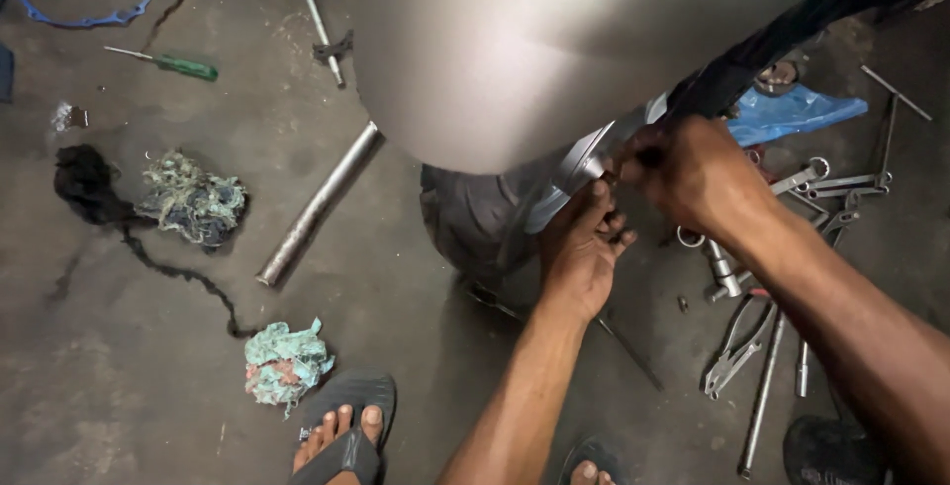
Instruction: The person works on the front wheel of a scooter, threading a cable along the fork and fitting a nut onto the wheel hub stud by hand. They then use pliers to tighten or adjust a component at the wheel hub.
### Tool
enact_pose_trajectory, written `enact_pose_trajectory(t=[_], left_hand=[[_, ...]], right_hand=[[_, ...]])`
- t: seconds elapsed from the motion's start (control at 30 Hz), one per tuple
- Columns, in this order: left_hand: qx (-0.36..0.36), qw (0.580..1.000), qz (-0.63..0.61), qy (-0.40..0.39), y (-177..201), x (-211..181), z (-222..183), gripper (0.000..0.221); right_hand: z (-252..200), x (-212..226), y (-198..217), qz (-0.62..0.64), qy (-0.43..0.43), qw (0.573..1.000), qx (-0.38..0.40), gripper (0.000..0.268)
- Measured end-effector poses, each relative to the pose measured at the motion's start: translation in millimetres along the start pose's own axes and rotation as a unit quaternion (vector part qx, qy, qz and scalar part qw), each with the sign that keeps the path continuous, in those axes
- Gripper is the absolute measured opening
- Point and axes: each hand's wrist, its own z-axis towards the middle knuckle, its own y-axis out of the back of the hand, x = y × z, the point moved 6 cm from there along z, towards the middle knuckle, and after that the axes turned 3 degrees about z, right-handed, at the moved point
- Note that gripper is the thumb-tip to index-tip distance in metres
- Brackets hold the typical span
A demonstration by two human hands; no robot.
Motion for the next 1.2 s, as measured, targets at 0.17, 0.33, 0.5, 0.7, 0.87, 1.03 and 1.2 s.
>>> enact_pose_trajectory(t=[0.17, 0.33, 0.5, 0.7, 0.87, 1.03, 1.2], left_hand=[[0.019, 1.000, -0.002, 0.005, -9, -5, -8, 0.029], [0.013, 1.000, -0.009, 0.012, -3, 3, -3, 0.027], [0.022, 1.000, 0.001, 0.004, -7, -3, -8, 0.025], [0.059, 0.997, -0.036, 0.030, 2, 13, 4, 0.024], [0.053, 0.997, -0.041, 0.034, 2, 11, 5, 0.023], [0.066, 0.997, -0.032, 0.031, 2, 4, 6, 0.020], [0.072, 0.996, -0.029, 0.041, 6, 4, 9, 0.020]], right_hand=[[-7, 4, 5, -0.025, -0.014, 1.000, 0.013, 0.023], [-6, -1, 1, 0.014, 0.000, 1.000, -0.010, 0.024], [0, -1, -2, -0.005, -0.028, 1.000, 0.004, 0.025], [0, 5, -1, -0.023, 0.029, 0.999, 0.003, 0.024], [2, 1, -1, -0.048, 0.002, 0.999, 0.019, 0.025], [-6, 6, 4, -0.009, 0.009, 1.000, 0.017, 0.028], [-6, -1, 2, 0.010, 0.069, 0.998, 0.009, 0.031]])
